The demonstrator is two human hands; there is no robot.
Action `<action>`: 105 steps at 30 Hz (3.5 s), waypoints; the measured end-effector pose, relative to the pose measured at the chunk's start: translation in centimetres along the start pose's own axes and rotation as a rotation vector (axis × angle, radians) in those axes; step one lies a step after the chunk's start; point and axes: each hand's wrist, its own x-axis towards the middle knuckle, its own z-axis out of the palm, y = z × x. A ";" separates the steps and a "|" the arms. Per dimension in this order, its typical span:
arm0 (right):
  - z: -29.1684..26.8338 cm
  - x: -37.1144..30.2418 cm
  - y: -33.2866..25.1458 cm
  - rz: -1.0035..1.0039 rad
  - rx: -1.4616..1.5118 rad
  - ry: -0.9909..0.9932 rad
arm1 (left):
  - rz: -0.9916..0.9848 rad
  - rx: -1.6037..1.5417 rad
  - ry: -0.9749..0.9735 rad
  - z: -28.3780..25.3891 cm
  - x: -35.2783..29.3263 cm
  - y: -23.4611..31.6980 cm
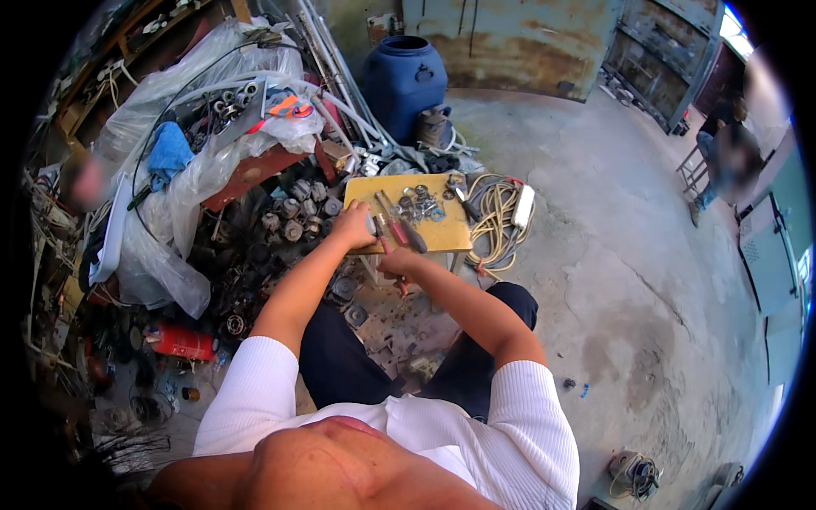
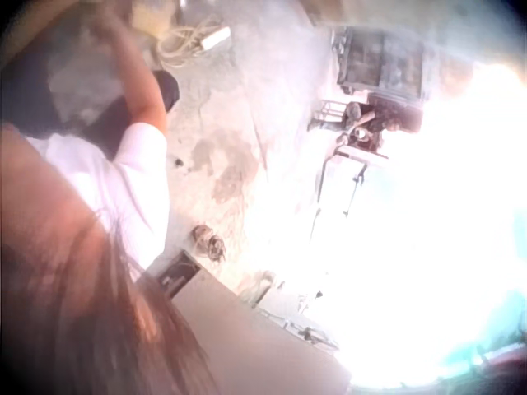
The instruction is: The person disassembles an alternator component by hand and with pliers, removing small parts and using the pliers to pry and loosen the metal housing while working over a collection of mechanical parts.
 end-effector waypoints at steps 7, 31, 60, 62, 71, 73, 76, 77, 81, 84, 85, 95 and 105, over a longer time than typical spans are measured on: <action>-1.6 3.0 0.7 -0.092 -0.551 0.003 | 0.000 -0.025 -0.003 0.8 0.8 0.1; 1.0 1.7 0.8 -0.135 -0.451 0.330 | 0.013 -0.050 0.088 2.6 0.6 -2.0; -0.5 3.0 1.4 -0.041 -0.153 0.110 | 0.081 -0.013 -0.003 0.6 0.6 -0.8; -0.4 4.1 2.3 0.021 0.119 0.025 | 0.114 -0.031 0.018 1.2 0.9 -0.8; 0.8 2.6 1.3 -0.008 -0.036 -0.040 | 0.100 -0.019 0.015 0.4 0.4 -0.4; 0.8 3.0 1.6 -0.004 -0.035 -0.021 | 0.084 -0.016 0.005 0.1 0.2 0.3; 0.9 3.2 1.7 -0.032 -0.069 -0.020 | 0.089 0.000 0.017 0.2 0.2 0.1; 1.4 2.5 1.2 -0.043 -0.098 -0.012 | 0.091 -0.004 0.024 0.3 0.2 -0.5; 1.4 1.5 0.7 -0.043 -0.138 0.019 | 0.112 -0.021 0.035 0.4 0.3 -0.6; 1.5 1.1 0.5 -0.047 -0.195 0.055 | 0.116 -0.018 0.040 0.3 0.3 -0.6; 1.7 0.8 0.4 -0.051 -0.226 0.069 | 0.115 -0.017 0.039 0.3 0.2 -0.7; 0.7 0.6 0.6 -0.066 -0.181 0.027 | 0.123 -0.001 0.072 1.0 0.5 -0.6; -2.1 2.8 1.2 0.018 0.173 -0.245 | 0.106 -0.049 0.069 0.9 0.5 -1.0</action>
